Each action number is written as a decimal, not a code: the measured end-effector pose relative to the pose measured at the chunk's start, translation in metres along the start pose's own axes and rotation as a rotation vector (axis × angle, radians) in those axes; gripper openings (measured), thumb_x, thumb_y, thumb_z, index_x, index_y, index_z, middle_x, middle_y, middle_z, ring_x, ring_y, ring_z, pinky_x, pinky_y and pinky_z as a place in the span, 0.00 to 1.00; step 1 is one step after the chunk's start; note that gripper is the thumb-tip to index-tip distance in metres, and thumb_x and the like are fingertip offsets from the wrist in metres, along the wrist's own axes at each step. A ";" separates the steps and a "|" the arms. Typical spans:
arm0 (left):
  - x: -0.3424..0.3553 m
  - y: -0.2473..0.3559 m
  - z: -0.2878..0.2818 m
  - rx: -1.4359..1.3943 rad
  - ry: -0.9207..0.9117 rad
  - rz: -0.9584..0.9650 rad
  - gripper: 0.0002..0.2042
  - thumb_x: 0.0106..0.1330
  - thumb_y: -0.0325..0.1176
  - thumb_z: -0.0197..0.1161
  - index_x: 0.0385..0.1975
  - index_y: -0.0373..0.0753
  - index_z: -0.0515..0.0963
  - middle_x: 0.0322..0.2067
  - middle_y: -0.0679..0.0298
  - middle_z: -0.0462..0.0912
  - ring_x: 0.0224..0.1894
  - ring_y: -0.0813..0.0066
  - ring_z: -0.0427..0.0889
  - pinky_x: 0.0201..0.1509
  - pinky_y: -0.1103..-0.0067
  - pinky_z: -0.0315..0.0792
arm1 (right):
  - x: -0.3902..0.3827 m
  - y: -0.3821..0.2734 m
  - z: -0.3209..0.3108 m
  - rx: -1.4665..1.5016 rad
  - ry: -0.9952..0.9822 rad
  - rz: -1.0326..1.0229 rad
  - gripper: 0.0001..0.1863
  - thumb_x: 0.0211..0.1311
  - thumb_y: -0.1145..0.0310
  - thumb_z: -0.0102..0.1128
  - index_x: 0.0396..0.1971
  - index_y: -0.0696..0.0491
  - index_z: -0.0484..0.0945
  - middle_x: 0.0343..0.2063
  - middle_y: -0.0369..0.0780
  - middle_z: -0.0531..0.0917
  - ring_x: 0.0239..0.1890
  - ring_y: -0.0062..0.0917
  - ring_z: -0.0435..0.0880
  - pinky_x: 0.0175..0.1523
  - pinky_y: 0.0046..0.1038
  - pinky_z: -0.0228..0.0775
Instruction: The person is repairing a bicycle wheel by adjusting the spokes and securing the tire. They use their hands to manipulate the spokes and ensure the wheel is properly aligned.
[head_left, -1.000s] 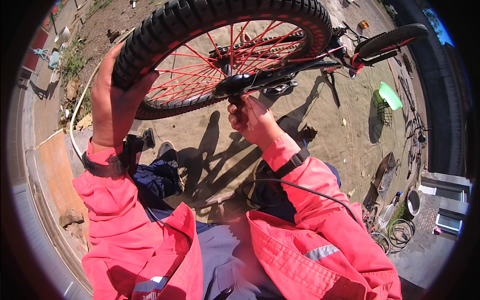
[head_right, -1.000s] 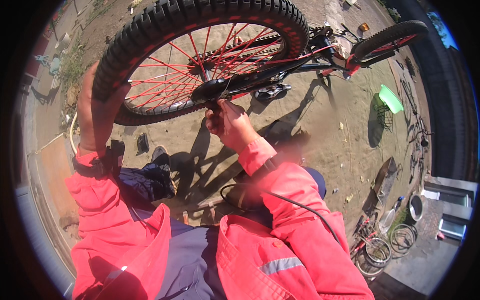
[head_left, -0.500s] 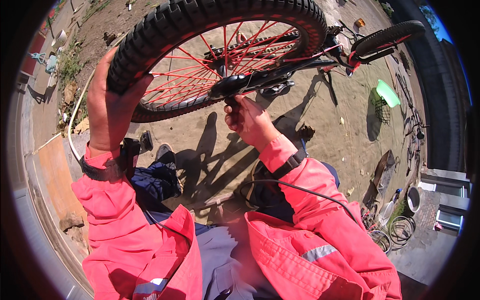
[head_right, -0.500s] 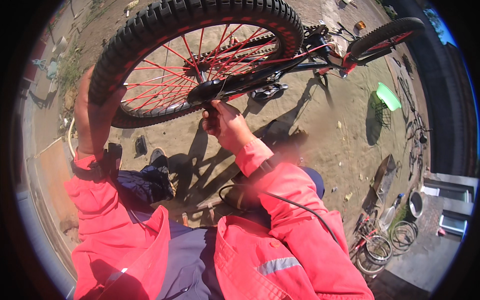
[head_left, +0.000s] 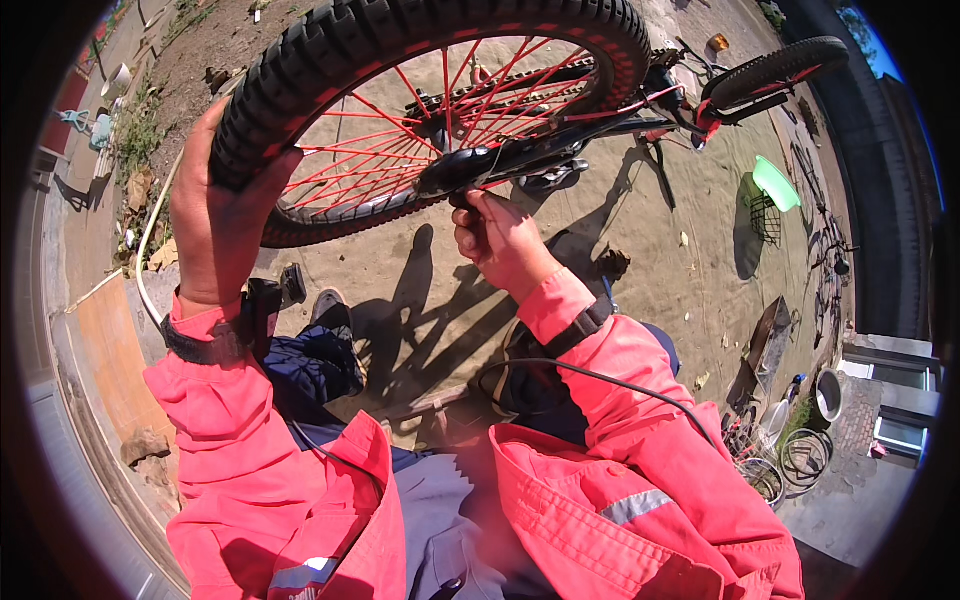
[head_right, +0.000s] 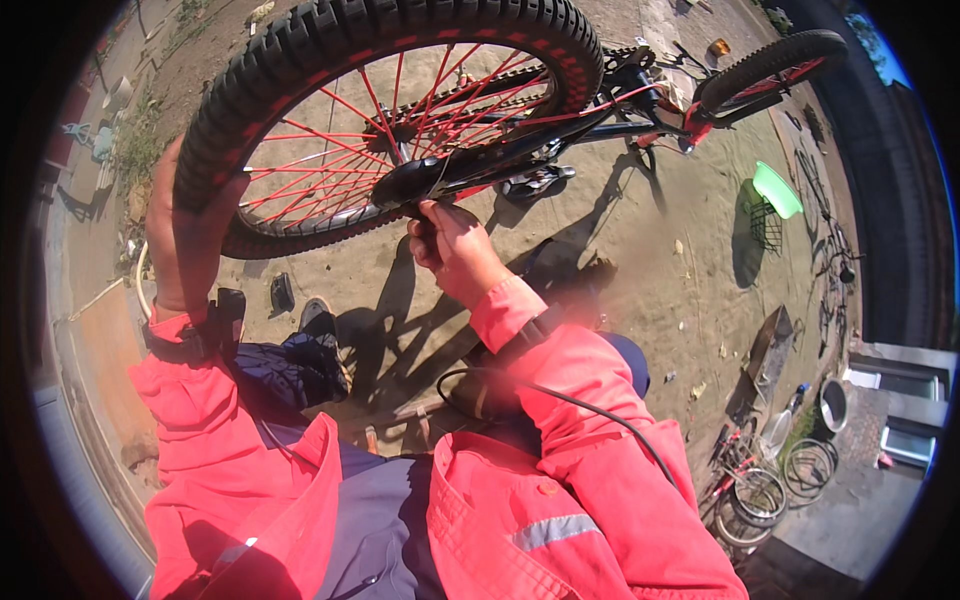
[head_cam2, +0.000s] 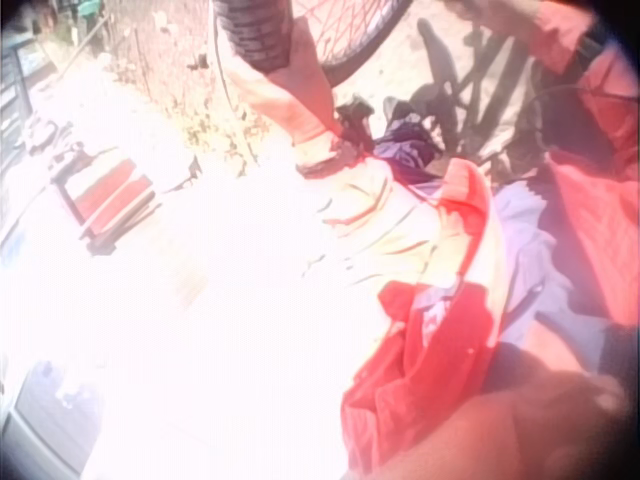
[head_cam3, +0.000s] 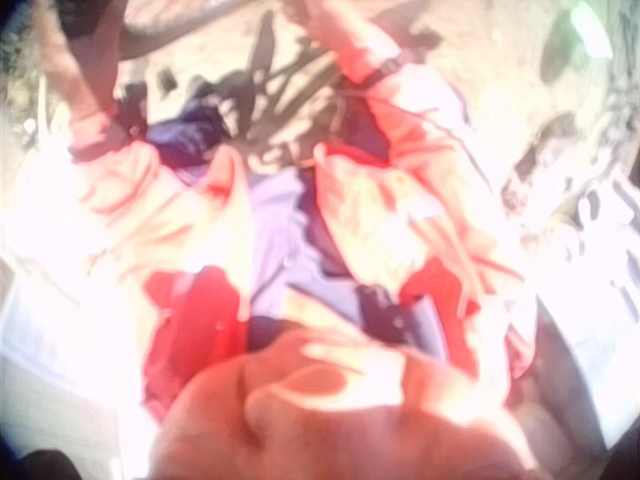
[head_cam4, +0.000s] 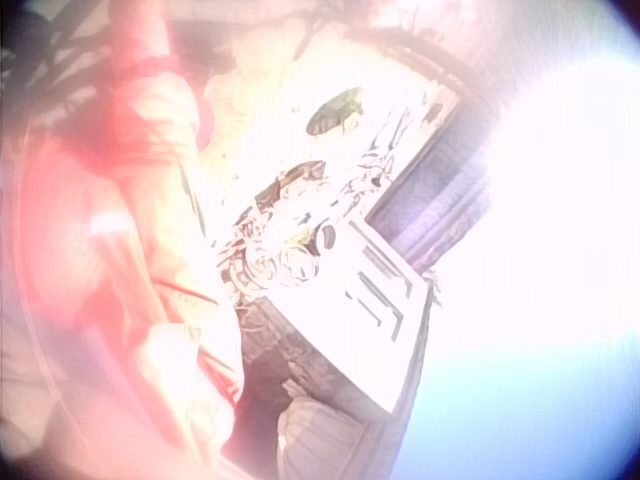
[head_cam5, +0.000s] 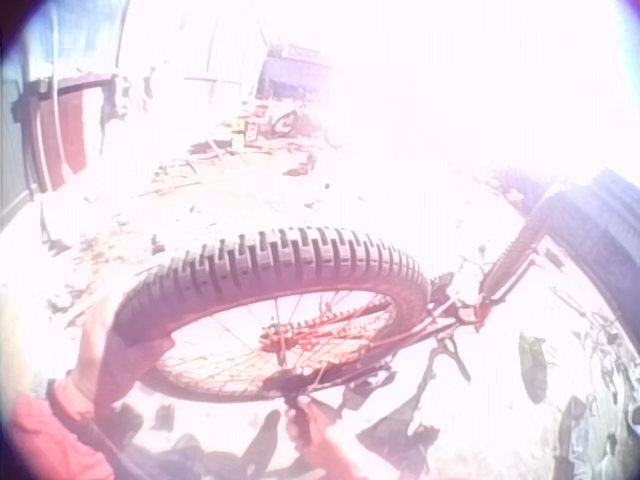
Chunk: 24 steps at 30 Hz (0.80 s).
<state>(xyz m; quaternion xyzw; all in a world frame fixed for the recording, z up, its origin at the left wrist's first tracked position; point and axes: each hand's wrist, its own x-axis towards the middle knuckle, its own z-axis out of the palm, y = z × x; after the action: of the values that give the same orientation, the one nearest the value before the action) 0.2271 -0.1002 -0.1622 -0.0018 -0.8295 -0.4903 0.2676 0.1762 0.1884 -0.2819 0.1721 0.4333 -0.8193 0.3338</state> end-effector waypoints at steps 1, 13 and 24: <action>0.000 0.000 0.001 0.003 -0.003 -0.003 0.29 0.61 0.30 0.78 0.62 0.34 0.76 0.48 0.65 0.85 0.48 0.78 0.82 0.58 0.78 0.74 | 0.000 0.000 -0.001 0.004 -0.004 -0.003 0.11 0.80 0.59 0.52 0.41 0.51 0.74 0.27 0.33 0.74 0.23 0.20 0.68 0.27 0.23 0.57; 0.000 0.006 0.000 0.044 -0.010 0.001 0.29 0.60 0.31 0.78 0.61 0.36 0.76 0.47 0.65 0.86 0.48 0.78 0.82 0.58 0.78 0.74 | -0.002 0.001 0.000 -0.005 -0.002 -0.035 0.12 0.80 0.59 0.52 0.42 0.52 0.75 0.26 0.34 0.74 0.23 0.21 0.69 0.27 0.24 0.56; -0.001 0.002 0.001 0.049 0.012 0.027 0.29 0.60 0.30 0.79 0.61 0.37 0.76 0.47 0.64 0.86 0.48 0.76 0.83 0.57 0.77 0.75 | 0.005 0.008 -0.003 0.220 -0.104 0.060 0.14 0.82 0.55 0.47 0.41 0.49 0.73 0.26 0.33 0.74 0.22 0.22 0.68 0.28 0.24 0.58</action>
<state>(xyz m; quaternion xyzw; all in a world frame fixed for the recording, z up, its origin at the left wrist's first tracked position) 0.2276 -0.0979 -0.1614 -0.0034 -0.8395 -0.4663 0.2789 0.1783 0.1855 -0.2914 0.1778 0.3175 -0.8593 0.3593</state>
